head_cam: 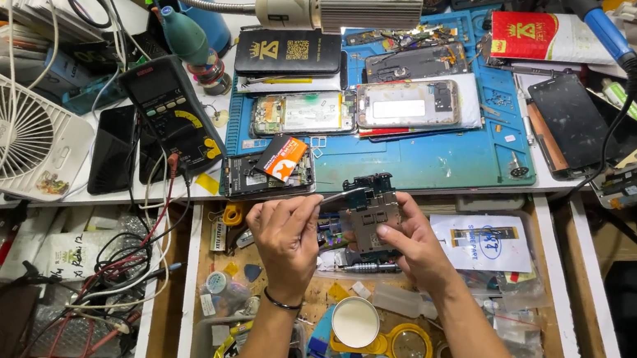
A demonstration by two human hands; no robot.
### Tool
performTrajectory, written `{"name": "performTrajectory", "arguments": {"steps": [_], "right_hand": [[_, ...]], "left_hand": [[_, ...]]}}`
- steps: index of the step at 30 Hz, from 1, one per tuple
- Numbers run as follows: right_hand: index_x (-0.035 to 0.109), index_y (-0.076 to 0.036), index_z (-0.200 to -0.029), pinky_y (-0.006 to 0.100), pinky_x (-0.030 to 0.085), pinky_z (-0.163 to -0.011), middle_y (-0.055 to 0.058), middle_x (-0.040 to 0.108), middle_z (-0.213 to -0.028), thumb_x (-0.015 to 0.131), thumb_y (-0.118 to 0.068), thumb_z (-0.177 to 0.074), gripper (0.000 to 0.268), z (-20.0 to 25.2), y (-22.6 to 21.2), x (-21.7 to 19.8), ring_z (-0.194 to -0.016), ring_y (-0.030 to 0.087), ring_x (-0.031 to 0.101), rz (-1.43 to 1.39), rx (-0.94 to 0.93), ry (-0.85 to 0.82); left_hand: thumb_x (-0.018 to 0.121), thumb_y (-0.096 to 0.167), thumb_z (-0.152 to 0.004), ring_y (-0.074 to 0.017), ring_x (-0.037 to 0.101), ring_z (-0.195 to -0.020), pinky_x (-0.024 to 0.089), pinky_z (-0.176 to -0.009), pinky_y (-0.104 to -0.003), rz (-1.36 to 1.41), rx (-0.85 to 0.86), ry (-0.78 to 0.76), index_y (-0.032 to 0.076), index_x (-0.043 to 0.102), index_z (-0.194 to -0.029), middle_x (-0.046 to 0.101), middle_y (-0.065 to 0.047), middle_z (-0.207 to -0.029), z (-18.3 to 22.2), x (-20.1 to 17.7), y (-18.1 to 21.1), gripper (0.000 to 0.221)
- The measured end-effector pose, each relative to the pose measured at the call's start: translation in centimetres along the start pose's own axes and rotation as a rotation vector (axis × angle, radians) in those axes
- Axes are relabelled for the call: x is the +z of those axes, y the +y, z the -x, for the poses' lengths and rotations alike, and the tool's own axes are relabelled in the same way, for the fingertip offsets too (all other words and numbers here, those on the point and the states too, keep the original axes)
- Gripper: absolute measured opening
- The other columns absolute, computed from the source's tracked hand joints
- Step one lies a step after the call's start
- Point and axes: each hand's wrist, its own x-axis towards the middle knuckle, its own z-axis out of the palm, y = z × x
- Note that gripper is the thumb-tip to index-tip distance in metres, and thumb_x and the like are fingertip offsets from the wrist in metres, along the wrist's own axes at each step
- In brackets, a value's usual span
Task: A person at a repair bench carefully inspects a mobile phone motherboard, rotating it and using a small tool to point at components.
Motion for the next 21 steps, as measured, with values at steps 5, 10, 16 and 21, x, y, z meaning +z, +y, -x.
{"name": "performTrajectory", "arguments": {"steps": [5, 10, 16, 21], "right_hand": [[0.052, -0.011, -0.133, 0.047, 0.055, -0.09, 0.017, 0.072, -0.098, 0.065, -0.002, -0.089, 0.047, 0.0, -1.5, 1.9, -0.092, 0.027, 0.071, -0.081, -0.012, 0.019], [0.05, -0.012, -0.129, 0.054, 0.06, -0.085, 0.022, 0.072, -0.107, 0.065, -0.003, -0.089, 0.043, -0.4, -1.8, 2.2, -0.097, 0.037, 0.074, -0.234, -0.042, 0.058], [0.046, -0.013, -0.126, 0.055, 0.061, -0.09, 0.022, 0.069, -0.118, 0.063, -0.004, -0.09, 0.04, -0.9, -1.5, 1.9, -0.101, 0.04, 0.072, -0.252, -0.092, 0.162], [0.044, -0.01, -0.128, 0.058, 0.058, -0.091, 0.029, 0.064, -0.125, 0.055, 0.002, -0.093, 0.038, -1.5, -0.4, 0.4, -0.106, 0.045, 0.069, -0.235, -0.165, 0.259]], "left_hand": [[0.073, 0.021, -0.096, -0.0143, 0.063, -0.081, 0.038, -0.098, -0.038, 0.003, -0.006, -0.011, 0.02, 0.081, -0.1, 0.071, 0.004, -0.083, -0.4, -0.3, 0.1, 0.009], [0.07, 0.017, -0.098, -0.0166, 0.061, -0.078, 0.038, -0.098, -0.043, 0.075, -0.088, 0.01, 0.017, 0.08, -0.102, 0.07, -0.001, -0.08, -0.1, -1.2, -2.3, 0.011], [0.066, 0.015, -0.102, -0.0202, 0.063, -0.083, 0.038, -0.099, -0.039, 0.007, -0.069, 0.045, 0.013, 0.078, -0.106, 0.072, -0.002, -0.09, -2.3, -8.2, 0.4, 0.012], [0.069, 0.02, -0.099, -0.0197, 0.069, -0.085, 0.043, -0.094, -0.039, -0.322, -0.172, -0.329, 0.021, 0.079, -0.103, 0.073, 0.001, -0.089, 3.2, -10.5, -4.6, 0.011]]}}
